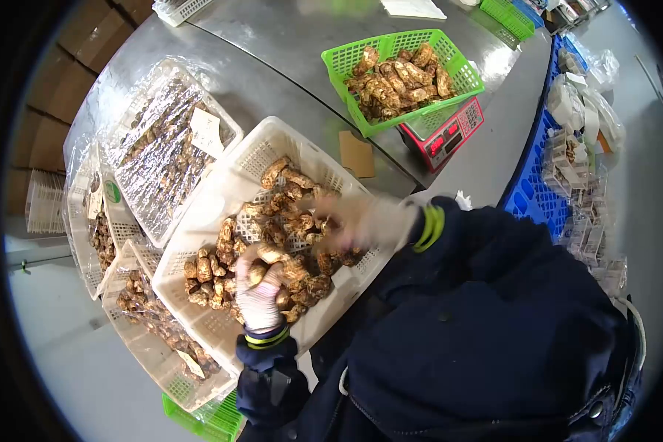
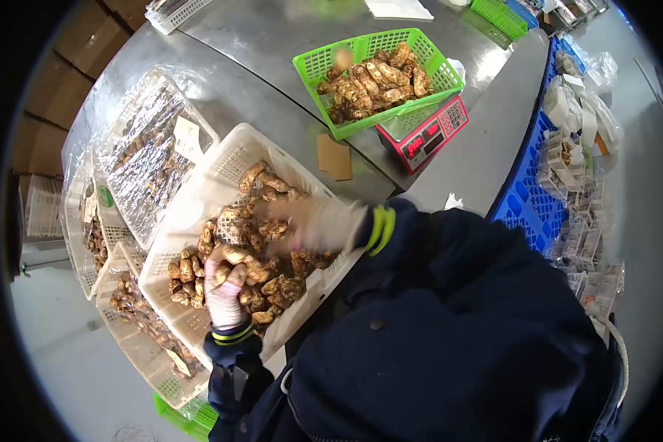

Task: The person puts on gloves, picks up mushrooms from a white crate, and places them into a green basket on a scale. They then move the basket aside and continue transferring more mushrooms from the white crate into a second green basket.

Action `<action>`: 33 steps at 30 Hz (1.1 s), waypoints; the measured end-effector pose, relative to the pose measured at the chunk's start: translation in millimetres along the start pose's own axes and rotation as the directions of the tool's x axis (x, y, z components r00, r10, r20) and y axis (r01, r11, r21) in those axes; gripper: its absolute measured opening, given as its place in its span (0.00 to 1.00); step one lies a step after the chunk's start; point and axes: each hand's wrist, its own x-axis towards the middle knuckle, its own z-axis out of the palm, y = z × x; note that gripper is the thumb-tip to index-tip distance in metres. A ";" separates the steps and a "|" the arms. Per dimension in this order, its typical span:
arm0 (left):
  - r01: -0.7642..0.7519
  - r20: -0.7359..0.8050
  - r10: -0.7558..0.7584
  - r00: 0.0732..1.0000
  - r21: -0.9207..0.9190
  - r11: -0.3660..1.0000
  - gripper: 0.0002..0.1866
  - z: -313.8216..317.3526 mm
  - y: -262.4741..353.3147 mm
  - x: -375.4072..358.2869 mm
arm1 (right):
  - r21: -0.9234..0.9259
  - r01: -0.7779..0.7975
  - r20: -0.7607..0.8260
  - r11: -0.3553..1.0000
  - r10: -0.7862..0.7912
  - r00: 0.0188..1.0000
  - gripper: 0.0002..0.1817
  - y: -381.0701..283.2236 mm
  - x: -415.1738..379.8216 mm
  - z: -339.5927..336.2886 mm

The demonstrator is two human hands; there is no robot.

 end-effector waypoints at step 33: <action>0.144 0.067 -0.129 0.989 -0.383 0.912 0.48 53.9 -31.9 -7.5 | 0.035 -0.025 0.042 0.999 0.023 0.999 0.34 22.1 11.8 63.9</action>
